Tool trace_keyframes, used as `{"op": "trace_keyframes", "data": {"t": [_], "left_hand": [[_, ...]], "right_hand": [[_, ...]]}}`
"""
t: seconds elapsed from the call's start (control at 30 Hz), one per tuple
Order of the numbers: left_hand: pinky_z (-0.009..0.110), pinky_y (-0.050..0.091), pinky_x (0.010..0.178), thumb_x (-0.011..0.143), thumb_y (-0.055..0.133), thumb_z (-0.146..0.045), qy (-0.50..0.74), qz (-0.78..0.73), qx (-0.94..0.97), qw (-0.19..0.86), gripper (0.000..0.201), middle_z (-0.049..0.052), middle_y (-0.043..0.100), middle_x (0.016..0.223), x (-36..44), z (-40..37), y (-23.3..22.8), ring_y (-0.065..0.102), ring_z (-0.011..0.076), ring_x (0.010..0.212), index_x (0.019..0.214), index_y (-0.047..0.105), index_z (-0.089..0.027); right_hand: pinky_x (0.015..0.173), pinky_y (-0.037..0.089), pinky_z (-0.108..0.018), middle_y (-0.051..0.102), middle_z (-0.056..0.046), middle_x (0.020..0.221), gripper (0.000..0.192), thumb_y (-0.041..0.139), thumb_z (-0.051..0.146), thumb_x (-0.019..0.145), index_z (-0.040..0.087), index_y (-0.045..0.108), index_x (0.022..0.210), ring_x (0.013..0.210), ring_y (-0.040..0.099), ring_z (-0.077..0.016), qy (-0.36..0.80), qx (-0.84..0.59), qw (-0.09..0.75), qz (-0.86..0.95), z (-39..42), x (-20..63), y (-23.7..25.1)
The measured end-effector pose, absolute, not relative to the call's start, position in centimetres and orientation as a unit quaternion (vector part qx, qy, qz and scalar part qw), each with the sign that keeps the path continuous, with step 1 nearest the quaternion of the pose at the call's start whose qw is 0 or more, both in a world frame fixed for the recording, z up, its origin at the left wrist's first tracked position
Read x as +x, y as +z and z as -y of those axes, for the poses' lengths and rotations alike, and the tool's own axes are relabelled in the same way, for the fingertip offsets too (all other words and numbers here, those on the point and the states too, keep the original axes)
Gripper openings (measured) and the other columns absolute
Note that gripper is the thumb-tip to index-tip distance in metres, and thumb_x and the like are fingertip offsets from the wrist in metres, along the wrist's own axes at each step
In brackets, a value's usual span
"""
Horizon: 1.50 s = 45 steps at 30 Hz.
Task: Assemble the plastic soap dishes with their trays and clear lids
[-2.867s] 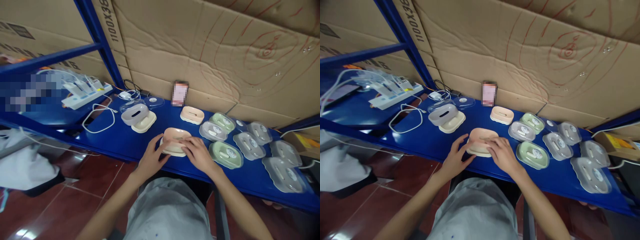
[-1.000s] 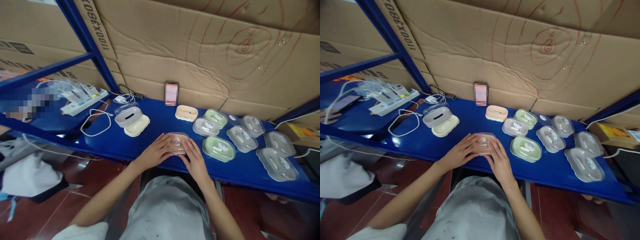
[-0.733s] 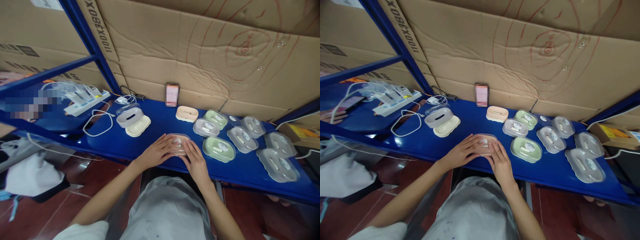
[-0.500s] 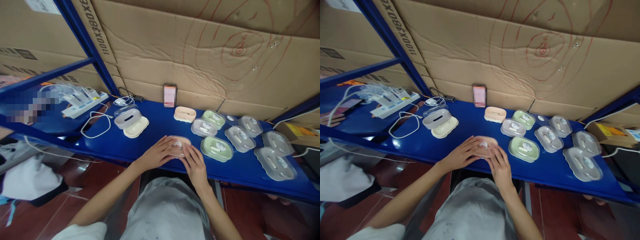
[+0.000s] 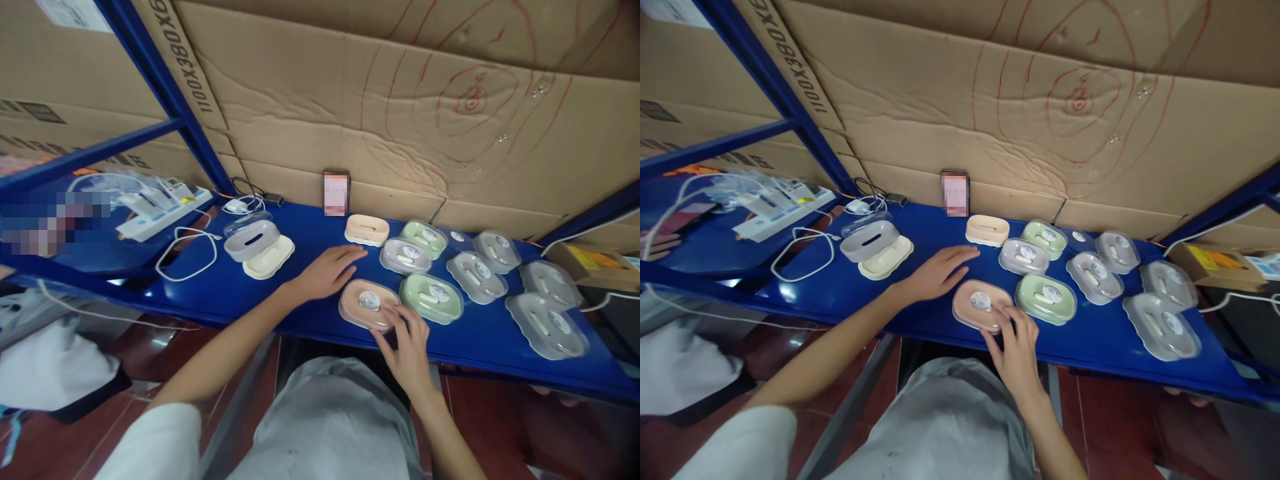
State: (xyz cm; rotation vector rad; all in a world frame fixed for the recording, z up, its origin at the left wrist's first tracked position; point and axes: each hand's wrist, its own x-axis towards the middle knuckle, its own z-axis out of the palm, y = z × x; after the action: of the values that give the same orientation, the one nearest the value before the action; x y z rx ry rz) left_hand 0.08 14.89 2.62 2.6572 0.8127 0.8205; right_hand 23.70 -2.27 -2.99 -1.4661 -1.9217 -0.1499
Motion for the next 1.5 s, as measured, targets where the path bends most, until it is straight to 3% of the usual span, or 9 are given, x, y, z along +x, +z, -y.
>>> {"op": "trace_keyframes", "data": {"t": [0.13,0.27,0.37,0.5,0.63,0.8,1.2,1.37,1.5], "left_hand": [[0.053,0.03,0.131,0.103,0.058,-0.023,0.185,-0.36,0.913,0.051,0.061,0.021,0.046,0.167,3.4,-21.7,3.5,0.039,0.0331,0.159,0.162,0.044,-0.013],[0.058,0.035,0.124,0.099,0.065,-0.021,0.165,-0.376,0.911,0.046,0.043,0.018,0.068,0.141,3.8,-23.9,3.1,0.057,0.0345,0.142,0.141,0.066,-0.017],[0.052,0.048,0.114,0.102,0.06,-0.02,0.171,-0.383,0.906,0.048,0.026,0.014,0.073,0.128,1.5,-21.9,2.0,0.065,0.0316,0.13,0.124,0.074,-0.019],[0.044,0.054,0.107,0.107,0.055,-0.022,0.202,-0.399,0.893,0.05,0.027,0.012,0.07,0.131,-2.9,-16.8,1.0,0.066,0.0278,0.127,0.128,0.071,-0.021],[0.043,0.056,0.105,0.108,0.057,-0.024,0.26,-0.411,0.872,0.061,0.026,0.009,0.071,0.126,-5.7,-11.9,0.7,0.068,0.0256,0.119,0.13,0.07,-0.024],[0.041,0.055,0.099,0.107,0.062,-0.025,0.289,-0.37,0.88,0.072,0.017,0.007,0.075,0.119,-5.7,-7.7,0.8,0.07,0.0248,0.117,0.121,0.072,-0.024],[0.039,0.052,0.102,0.109,0.057,-0.026,0.306,-0.344,0.887,0.044,0.021,0.008,0.075,0.125,-6.7,-5.6,0.0,0.069,0.0228,0.119,0.125,0.071,-0.025],[0.053,0.049,0.11,0.105,0.059,-0.037,0.346,-0.57,0.741,-0.072,0.04,0.018,0.065,0.146,-13.1,-11.4,1.8,0.06,0.0368,0.137,0.142,0.064,-0.021],[0.055,0.052,0.108,0.099,0.06,-0.038,0.259,-0.675,0.69,-0.034,0.043,0.019,0.066,0.146,-16.8,-14.2,1.5,0.062,0.041,0.133,0.136,0.068,-0.017]], "right_hand": [[0.106,0.044,-0.047,0.063,-0.014,0.137,0.041,0.064,0.039,0.106,0.027,0.056,0.145,0.133,0.058,-0.0319,-0.067,-0.586,0.343,0.731,2.6,24.4,-2.8],[0.107,0.042,-0.046,0.064,-0.013,0.138,0.042,0.064,0.041,0.106,0.027,0.056,0.145,0.134,0.058,-0.0319,-0.075,-0.594,0.336,0.727,2.5,25.1,-2.9],[0.107,0.043,-0.047,0.064,-0.014,0.14,0.042,0.063,0.042,0.107,0.026,0.056,0.145,0.135,0.058,-0.0328,-0.08,-0.604,0.337,0.718,2.0,25.9,-3.1],[0.107,0.045,-0.052,0.065,-0.016,0.14,0.043,0.062,0.044,0.107,0.024,0.058,0.145,0.134,0.058,-0.036,-0.096,-0.631,0.336,0.693,0.7,27.0,-2.7],[0.112,0.044,-0.058,0.058,-0.019,0.154,0.05,0.054,0.032,0.109,0.023,0.05,0.158,0.142,0.053,-0.039,-0.117,-0.638,0.329,0.686,-1.1,26.0,-1.5],[0.124,0.038,-0.054,0.054,-0.012,0.163,0.056,0.055,0.029,0.109,0.025,0.044,0.163,0.154,0.046,-0.0316,-0.074,-0.5,0.285,0.815,-2.7,22.2,-0.2],[0.135,0.029,-0.059,0.067,-0.011,0.151,0.041,0.059,0.032,0.109,0.018,0.062,0.147,0.151,0.054,-0.0277,-0.018,-0.42,0.266,0.868,-2.9,20.5,-1.6],[0.133,0.031,-0.064,0.062,-0.012,0.156,0.046,0.059,0.031,0.108,0.021,0.057,0.154,0.155,0.048,-0.0296,-0.005,-0.432,0.259,0.864,-2.9,20.5,-1.7],[0.131,0.035,-0.065,0.051,-0.011,0.166,0.052,0.056,0.026,0.109,0.026,0.049,0.161,0.161,0.039,-0.0302,0.005,-0.432,0.269,0.861,-3.0,20.6,-1.8]]}}
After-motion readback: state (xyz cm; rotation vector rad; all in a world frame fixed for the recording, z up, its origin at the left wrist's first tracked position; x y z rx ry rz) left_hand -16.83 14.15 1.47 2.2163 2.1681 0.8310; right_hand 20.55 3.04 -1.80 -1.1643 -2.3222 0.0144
